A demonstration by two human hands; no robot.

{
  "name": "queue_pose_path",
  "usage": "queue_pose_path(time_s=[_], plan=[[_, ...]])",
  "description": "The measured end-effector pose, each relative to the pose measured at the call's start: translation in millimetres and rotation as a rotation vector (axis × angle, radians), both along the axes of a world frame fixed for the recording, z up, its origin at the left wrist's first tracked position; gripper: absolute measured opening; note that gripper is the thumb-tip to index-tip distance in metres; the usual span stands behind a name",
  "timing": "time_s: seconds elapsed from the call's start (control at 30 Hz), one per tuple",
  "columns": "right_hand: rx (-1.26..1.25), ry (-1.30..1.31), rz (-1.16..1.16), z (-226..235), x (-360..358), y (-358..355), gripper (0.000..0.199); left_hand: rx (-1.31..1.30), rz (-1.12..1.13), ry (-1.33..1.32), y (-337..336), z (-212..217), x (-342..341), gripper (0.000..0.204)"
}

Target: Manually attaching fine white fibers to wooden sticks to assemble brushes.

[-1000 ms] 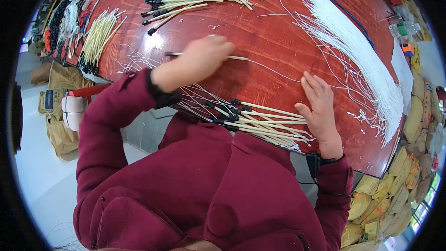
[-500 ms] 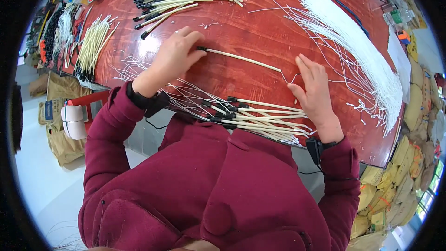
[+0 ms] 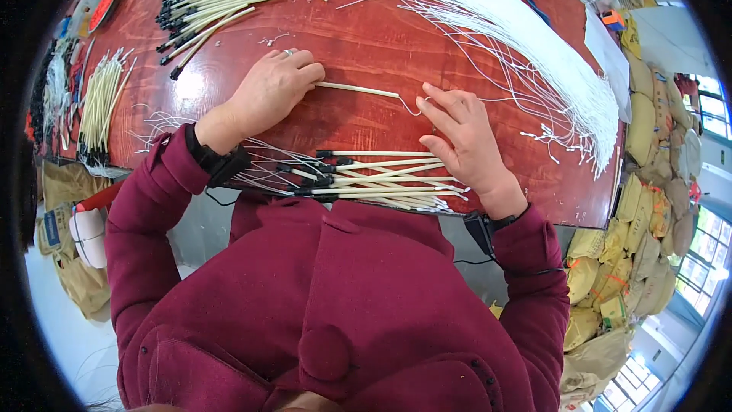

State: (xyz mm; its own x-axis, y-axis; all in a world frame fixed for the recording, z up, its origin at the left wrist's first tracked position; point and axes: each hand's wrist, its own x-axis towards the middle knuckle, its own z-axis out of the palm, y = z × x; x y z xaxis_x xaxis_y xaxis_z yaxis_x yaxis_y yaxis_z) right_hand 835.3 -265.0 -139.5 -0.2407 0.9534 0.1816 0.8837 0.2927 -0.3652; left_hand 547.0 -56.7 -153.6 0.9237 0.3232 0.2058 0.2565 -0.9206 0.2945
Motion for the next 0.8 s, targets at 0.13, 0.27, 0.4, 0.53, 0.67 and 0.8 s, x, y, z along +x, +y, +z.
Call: queue_pose_path(time_s=[0.13, 0.27, 0.4, 0.53, 0.67, 0.8], plan=[[-0.034, -0.014, 0.031, -13, -5, -9, 0.053, 0.08, -0.028, 0.027, -1, -3, 0, 0.013], [-0.06, -0.027, 0.031, -15, -5, -5, 0.058, 0.111, -0.049, 0.048, -1, 1, -2, 0.016], [-0.07, -0.009, 0.032, -18, -8, -2, 0.063, 0.124, -0.075, 0.086, -2, 2, -2, 0.017], [-0.074, 0.019, 0.01, -22, -7, -2, 0.067, 0.138, -0.098, 0.032, -3, -1, 5, 0.018], [-0.068, 0.028, 0.012, -23, -16, 4, 0.065, 0.112, -0.103, 0.031, -8, 0, 11, 0.018], [0.029, 0.004, -0.105, -24, -18, 5, 0.056, 0.048, -0.016, -0.014, -10, -11, 17, 0.016]])
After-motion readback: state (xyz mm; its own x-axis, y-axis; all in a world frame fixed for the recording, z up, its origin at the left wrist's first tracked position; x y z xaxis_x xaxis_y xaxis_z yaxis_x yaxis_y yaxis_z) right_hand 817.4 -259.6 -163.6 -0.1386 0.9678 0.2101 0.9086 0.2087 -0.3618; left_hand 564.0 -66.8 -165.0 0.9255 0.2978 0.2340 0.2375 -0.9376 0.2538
